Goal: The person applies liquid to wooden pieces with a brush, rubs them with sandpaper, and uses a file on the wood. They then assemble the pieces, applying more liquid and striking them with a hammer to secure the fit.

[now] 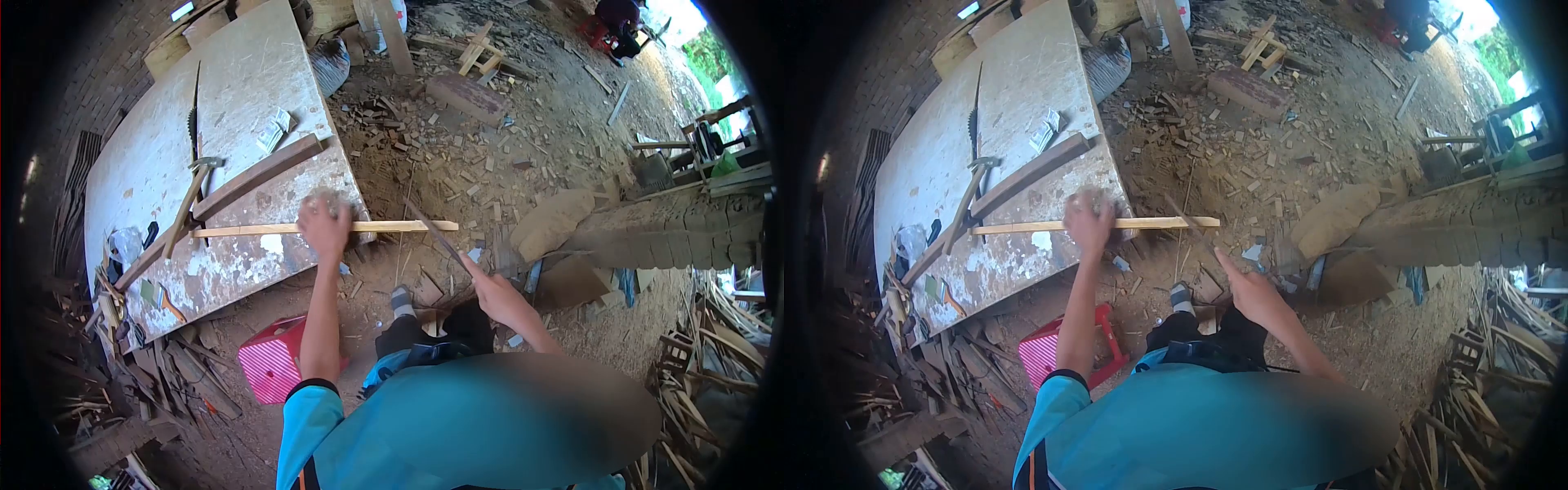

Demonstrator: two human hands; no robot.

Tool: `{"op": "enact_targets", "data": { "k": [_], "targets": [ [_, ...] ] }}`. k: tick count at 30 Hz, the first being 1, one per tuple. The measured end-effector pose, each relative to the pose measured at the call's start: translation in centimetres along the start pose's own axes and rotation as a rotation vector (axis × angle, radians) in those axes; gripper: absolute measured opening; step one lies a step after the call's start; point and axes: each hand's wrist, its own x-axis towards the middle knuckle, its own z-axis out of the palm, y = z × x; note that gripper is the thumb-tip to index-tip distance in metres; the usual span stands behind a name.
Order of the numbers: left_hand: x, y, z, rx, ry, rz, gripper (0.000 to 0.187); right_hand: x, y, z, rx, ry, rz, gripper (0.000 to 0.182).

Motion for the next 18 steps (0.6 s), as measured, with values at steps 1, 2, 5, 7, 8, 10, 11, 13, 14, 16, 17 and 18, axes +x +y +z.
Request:
{"op": "enact_targets", "data": {
  "k": [1, 2, 5, 7, 8, 10, 11, 13, 14, 16, 17, 18],
  "targets": [
    [0.0, -0.7, 0.4, 0.005, 0.064, -0.12, 0.057, 0.0, -0.4, -0.5, -0.048, -0.058, 0.043, 0.067],
    [0.2, -1.1, 0.5, 0.011, 0.131, -0.238, 0.063, 0.2, -1.3, -1.2, -0.095, -0.115, 0.083, 0.068],
    [1.0, -0.9, 0.5, 0.001, 0.134, -0.601, 0.073, 0.1, -1.5, -2.3, -0.129, -0.147, 0.047, 0.071],
    [1.8, -0.7, 0.9, -0.006, 0.146, -0.764, 0.071, 0.7, -0.8, -3.1, -0.134, -0.142, -0.018, 0.071],
    [2.1, -0.8, 1.7, 0.003, 0.181, -0.799, 0.068, 0.9, -0.2, -3.1, -0.138, -0.149, -0.036, 0.071],
    [2.3, -1.6, 3.1, -0.009, 0.214, -0.817, 0.06, 1.3, 0.4, -3.5, -0.205, -0.164, -0.05, 0.072],
    [2.2, -1.5, 2.9, -0.029, 0.216, -0.801, 0.056, 1.5, 0.8, -3.8, -0.216, -0.146, -0.069, 0.072],
    [1.9, -1.4, 2.8, -0.036, 0.229, -0.768, 0.049, 1.6, 1.3, -3.8, -0.224, -0.115, -0.097, 0.073],
    [1.9, -1.3, 2.8, -0.026, 0.25, -0.758, 0.046, 1.6, 1.4, -3.9, -0.214, -0.133, -0.093, 0.073],
    [2.2, -1.2, 2.9, -0.034, 0.273, -0.757, 0.042, 2.0, 1.3, -4.4, -0.2, -0.166, -0.093, 0.073],
    [2.2, -1.3, 2.9, -0.046, 0.27, -0.764, 0.042, 2.2, 1.2, -4.6, -0.2, -0.179, -0.079, 0.074],
    [2.1, -1.5, 3.0, -0.058, 0.264, -0.772, 0.041, 2.3, 1.0, -4.7, -0.2, -0.194, -0.065, 0.074]
  ]
}}
